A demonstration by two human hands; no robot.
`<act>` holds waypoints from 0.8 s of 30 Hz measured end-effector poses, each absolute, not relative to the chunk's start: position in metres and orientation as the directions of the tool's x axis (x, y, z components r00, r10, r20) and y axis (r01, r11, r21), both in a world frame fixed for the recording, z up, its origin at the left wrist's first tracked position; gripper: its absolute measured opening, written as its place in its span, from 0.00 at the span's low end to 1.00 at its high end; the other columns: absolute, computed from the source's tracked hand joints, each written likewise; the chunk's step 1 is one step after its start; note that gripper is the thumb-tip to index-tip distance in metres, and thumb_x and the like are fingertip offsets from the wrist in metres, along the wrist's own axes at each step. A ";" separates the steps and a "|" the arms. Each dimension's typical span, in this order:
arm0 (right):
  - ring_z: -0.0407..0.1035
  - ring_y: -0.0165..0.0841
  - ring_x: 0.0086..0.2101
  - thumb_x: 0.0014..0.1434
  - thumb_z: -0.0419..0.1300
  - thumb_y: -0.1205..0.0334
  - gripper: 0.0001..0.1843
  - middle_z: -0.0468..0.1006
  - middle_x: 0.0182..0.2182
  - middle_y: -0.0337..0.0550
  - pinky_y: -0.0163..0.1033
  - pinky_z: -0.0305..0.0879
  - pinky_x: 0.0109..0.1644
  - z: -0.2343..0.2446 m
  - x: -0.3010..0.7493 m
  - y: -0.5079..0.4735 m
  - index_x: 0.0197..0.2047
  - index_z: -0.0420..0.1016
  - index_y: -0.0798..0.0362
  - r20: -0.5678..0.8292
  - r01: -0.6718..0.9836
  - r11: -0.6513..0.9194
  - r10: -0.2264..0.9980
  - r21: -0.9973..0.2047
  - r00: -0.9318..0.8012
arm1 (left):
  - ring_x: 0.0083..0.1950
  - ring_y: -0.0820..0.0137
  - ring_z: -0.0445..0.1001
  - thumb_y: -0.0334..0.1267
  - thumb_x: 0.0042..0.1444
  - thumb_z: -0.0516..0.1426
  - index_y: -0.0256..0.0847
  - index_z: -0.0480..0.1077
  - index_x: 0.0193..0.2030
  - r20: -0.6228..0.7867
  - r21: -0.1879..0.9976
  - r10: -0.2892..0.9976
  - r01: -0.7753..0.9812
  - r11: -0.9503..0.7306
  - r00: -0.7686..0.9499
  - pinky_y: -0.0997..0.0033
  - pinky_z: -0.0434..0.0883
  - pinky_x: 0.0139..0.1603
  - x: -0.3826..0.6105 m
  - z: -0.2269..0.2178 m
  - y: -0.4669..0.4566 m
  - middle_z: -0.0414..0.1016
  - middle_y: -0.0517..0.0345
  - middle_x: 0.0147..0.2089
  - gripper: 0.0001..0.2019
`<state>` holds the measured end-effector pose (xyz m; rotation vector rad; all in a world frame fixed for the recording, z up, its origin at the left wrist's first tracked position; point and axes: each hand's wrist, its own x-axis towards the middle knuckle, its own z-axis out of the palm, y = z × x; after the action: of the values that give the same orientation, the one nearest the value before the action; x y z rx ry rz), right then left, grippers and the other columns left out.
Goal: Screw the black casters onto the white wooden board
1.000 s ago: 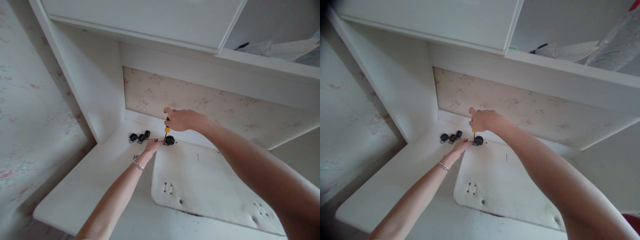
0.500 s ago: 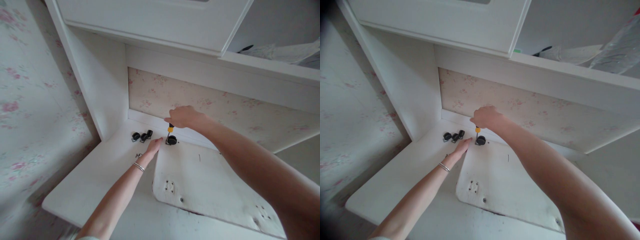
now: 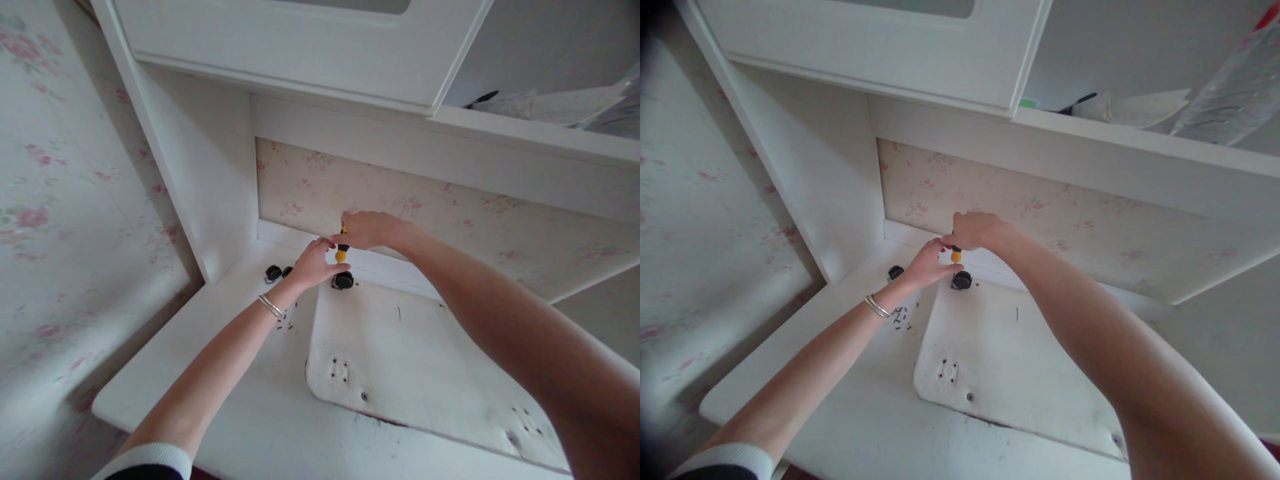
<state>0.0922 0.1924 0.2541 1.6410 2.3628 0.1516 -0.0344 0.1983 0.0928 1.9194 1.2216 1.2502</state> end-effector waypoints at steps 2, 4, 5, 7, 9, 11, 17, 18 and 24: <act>0.76 0.45 0.41 0.62 0.50 0.39 0.33 0.81 0.46 0.59 0.43 0.67 0.38 0.257 0.095 0.192 0.56 0.73 0.56 -0.193 0.889 0.408 0.908 0.209 -0.371 | 0.47 0.59 0.73 0.48 0.46 0.69 0.38 0.75 0.42 0.437 0.769 0.881 0.433 -0.470 0.182 0.62 0.66 0.51 -0.030 0.102 0.204 0.77 0.49 0.44 0.20; 0.76 0.40 0.39 0.61 0.54 0.44 0.28 0.82 0.44 0.54 0.40 0.66 0.37 0.260 0.098 0.191 0.57 0.73 0.54 -0.224 0.864 0.463 0.880 0.197 -0.420 | 0.41 0.61 0.74 0.45 0.49 0.67 0.38 0.75 0.38 0.426 0.773 0.884 0.431 -0.465 0.190 0.63 0.67 0.46 -0.026 0.105 0.209 0.77 0.51 0.38 0.15; 0.76 0.40 0.39 0.61 0.55 0.46 0.27 0.82 0.44 0.53 0.39 0.66 0.37 0.261 0.100 0.189 0.58 0.72 0.52 -0.226 0.856 0.476 0.873 0.203 -0.432 | 0.39 0.62 0.74 0.44 0.50 0.67 0.38 0.75 0.37 0.418 0.782 0.886 0.418 -0.463 0.199 0.64 0.67 0.44 -0.025 0.106 0.211 0.77 0.53 0.36 0.13; 0.76 0.43 0.40 0.60 0.57 0.46 0.27 0.82 0.44 0.54 0.41 0.66 0.38 0.263 0.101 0.187 0.56 0.75 0.52 -0.202 0.852 0.464 0.883 0.243 -0.423 | 0.36 0.65 0.75 0.41 0.50 0.66 0.38 0.75 0.39 0.404 0.801 0.886 0.379 -0.463 0.229 0.67 0.68 0.41 -0.023 0.106 0.212 0.78 0.55 0.34 0.12; 0.75 0.49 0.43 0.61 0.55 0.42 0.28 0.81 0.44 0.60 0.47 0.67 0.41 0.263 0.101 0.185 0.51 0.79 0.55 -0.152 0.859 0.415 0.910 0.299 -0.386 | 0.37 0.67 0.76 0.38 0.51 0.65 0.39 0.74 0.47 0.399 0.819 0.880 0.330 -0.469 0.258 0.70 0.69 0.40 -0.021 0.104 0.211 0.79 0.57 0.37 0.17; 0.74 0.55 0.46 0.61 0.52 0.36 0.33 0.80 0.45 0.65 0.51 0.67 0.44 0.262 0.099 0.185 0.47 0.81 0.57 -0.101 0.868 0.365 0.930 0.337 -0.353 | 0.38 0.68 0.77 0.37 0.49 0.66 0.38 0.72 0.52 0.401 0.829 0.875 0.300 -0.472 0.271 0.72 0.69 0.40 -0.019 0.103 0.210 0.80 0.55 0.41 0.22; 0.75 0.50 0.45 0.60 0.54 0.38 0.33 0.80 0.49 0.59 0.49 0.68 0.43 0.262 0.100 0.183 0.60 0.73 0.50 -0.129 0.855 0.419 0.908 0.304 -0.399 | 0.35 0.66 0.75 0.39 0.51 0.65 0.36 0.75 0.38 0.382 0.837 0.886 0.308 -0.452 0.261 0.69 0.68 0.38 -0.019 0.103 0.211 0.79 0.55 0.34 0.11; 0.75 0.48 0.44 0.60 0.56 0.41 0.31 0.81 0.48 0.56 0.47 0.68 0.41 0.263 0.101 0.182 0.61 0.73 0.48 -0.154 0.847 0.444 0.896 0.292 -0.416 | 0.36 0.67 0.76 0.37 0.51 0.65 0.36 0.75 0.39 0.381 0.838 0.881 0.297 -0.457 0.282 0.70 0.68 0.38 -0.020 0.104 0.212 0.79 0.55 0.34 0.10; 0.74 0.54 0.47 0.64 0.52 0.46 0.25 0.80 0.46 0.64 0.53 0.66 0.45 0.262 0.099 0.182 0.46 0.82 0.56 -0.114 0.860 0.409 0.912 0.305 -0.394 | 0.38 0.68 0.76 0.37 0.50 0.66 0.36 0.74 0.47 0.395 0.828 0.869 0.296 -0.477 0.297 0.72 0.69 0.39 -0.016 0.107 0.206 0.80 0.51 0.42 0.17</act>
<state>0.0987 0.1819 0.2624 1.5508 2.4050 0.2867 -0.0162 0.2059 0.1070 1.9324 1.0366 1.1595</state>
